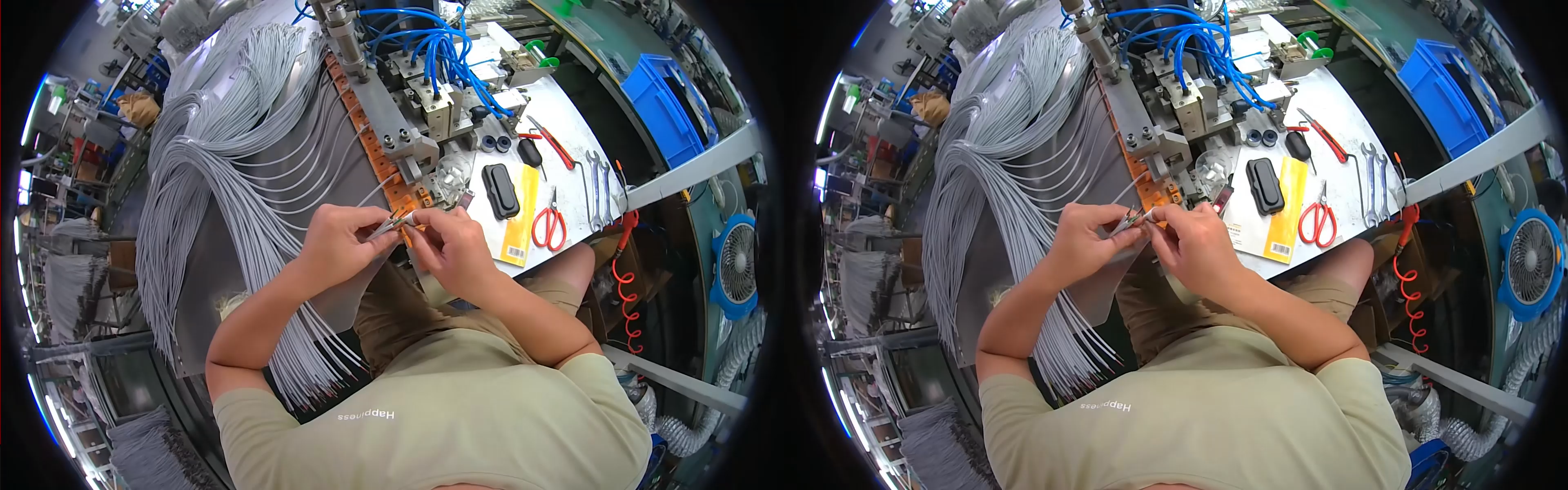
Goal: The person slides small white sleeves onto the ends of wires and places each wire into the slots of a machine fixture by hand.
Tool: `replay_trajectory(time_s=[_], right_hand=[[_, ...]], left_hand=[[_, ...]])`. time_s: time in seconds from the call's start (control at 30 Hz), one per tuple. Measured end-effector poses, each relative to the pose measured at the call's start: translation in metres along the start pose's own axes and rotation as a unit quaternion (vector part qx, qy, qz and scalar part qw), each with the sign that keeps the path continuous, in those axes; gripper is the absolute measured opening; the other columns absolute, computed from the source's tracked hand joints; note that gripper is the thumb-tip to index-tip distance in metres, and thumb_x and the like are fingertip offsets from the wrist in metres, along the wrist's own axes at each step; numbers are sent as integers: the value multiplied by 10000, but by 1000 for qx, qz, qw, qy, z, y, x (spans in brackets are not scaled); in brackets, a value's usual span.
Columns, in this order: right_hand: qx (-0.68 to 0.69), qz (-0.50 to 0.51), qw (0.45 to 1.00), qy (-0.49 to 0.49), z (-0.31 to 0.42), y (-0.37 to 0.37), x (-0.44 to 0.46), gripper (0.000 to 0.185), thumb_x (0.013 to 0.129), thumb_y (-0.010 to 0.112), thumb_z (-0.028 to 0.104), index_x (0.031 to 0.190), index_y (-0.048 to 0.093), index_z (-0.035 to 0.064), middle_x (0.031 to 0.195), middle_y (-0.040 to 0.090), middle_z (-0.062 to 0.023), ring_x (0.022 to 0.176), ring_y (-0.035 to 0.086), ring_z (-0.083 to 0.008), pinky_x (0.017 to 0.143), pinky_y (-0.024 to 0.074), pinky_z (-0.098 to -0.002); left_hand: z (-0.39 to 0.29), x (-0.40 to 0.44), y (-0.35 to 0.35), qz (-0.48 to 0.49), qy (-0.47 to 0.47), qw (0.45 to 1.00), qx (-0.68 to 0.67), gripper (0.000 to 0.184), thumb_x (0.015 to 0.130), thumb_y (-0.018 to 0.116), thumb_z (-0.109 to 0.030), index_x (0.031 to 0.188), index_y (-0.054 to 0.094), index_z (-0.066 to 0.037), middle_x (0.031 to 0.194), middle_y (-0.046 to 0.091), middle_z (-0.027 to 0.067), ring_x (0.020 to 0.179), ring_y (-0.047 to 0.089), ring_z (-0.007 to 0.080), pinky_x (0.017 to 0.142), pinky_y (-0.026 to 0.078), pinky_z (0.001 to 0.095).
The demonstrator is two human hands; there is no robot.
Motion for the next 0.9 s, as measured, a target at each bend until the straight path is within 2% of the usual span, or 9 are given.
replay_trajectory(time_s=[0.1, 0.17, 0.33, 0.47, 0.57, 0.7, 0.8, 0.87, 0.9], right_hand=[[22, 31, 998, 49, -9, 3, -1, 110, 905, 662, 53, 1005, 624, 29, 569, 612, -29, 458, 523, -149, 614, 376, -300], [67, 77, 987, 121, -22, 11, -3, 100, 914, 649, 55, 1002, 615, 22, 566, 604, -40, 450, 517, -142, 584, 386, -293], [115, 102, 976, 156, -24, 13, -1, 101, 916, 639, 53, 997, 602, 5, 549, 582, -46, 456, 513, -130, 551, 405, -302], [54, 114, 989, 71, -16, 8, 3, 123, 881, 670, 34, 974, 594, 12, 630, 597, -53, 541, 539, -173, 603, 434, -334], [18, 60, 990, -125, 5, -2, 6, 163, 834, 706, 19, 949, 591, 30, 730, 590, -65, 651, 545, -230, 647, 444, -358], [9, 28, 995, -96, -1, -3, 5, 208, 792, 738, 15, 927, 583, 50, 801, 581, -74, 725, 532, -276, 677, 442, -370], [-61, 2, 991, -120, 7, -10, 8, 167, 831, 711, 33, 924, 572, 45, 780, 584, -79, 688, 533, -252, 649, 434, -352], [-95, -11, 986, -133, 5, -13, 13, 149, 851, 698, 42, 922, 567, 43, 769, 586, -81, 670, 534, -240, 635, 430, -343], [-63, -14, 997, -47, -22, -18, 17, 126, 873, 682, 54, 915, 563, 41, 747, 579, -66, 643, 521, -208, 614, 419, -325]], left_hand=[[-11, -3, -4, -45, 78, 993, 81, 169, 790, 773, -73, 955, 753, -37, 730, 705, 77, 632, 630, 99, 609, 490, 245], [-12, -4, -3, -41, 84, 992, 89, 166, 793, 772, -74, 954, 752, -39, 737, 706, 76, 638, 634, 105, 616, 493, 246], [-10, -3, 5, 8, 64, 997, 49, 135, 828, 748, -77, 951, 730, -26, 774, 713, 72, 680, 651, 113, 654, 504, 251], [0, -1, 14, 74, 7, 995, -71, 125, 876, 703, -77, 975, 687, -3, 813, 717, 71, 717, 654, 108, 694, 512, 257], [4, -3, 17, 103, -17, 985, -134, 119, 903, 669, -69, 995, 658, 6, 832, 716, 68, 733, 654, 105, 715, 517, 262], [9, -3, 23, 119, -42, 977, -172, 134, 922, 629, -43, 1043, 632, 13, 854, 716, 68, 747, 658, 107, 731, 522, 266], [11, -7, 24, 115, -80, 974, -176, 194, 917, 620, -20, 1107, 630, 19, 879, 721, 79, 753, 662, 114, 729, 526, 264], [-43, -16, -7, -37, 109, 990, 80, 208, 921, 620, -14, 1124, 647, 20, 887, 726, 83, 758, 662, 109, 710, 531, 262], [-68, -26, -15, -113, 199, 952, 205, 216, 923, 620, -11, 1133, 655, 21, 892, 728, 85, 760, 662, 107, 700, 534, 260]])
Point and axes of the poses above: each hand's wrist, its own x-axis towards the middle knuckle, its own y-axis out of the palm, z = x × y, the point moved 10 cm from there along x, towards the middle knuckle
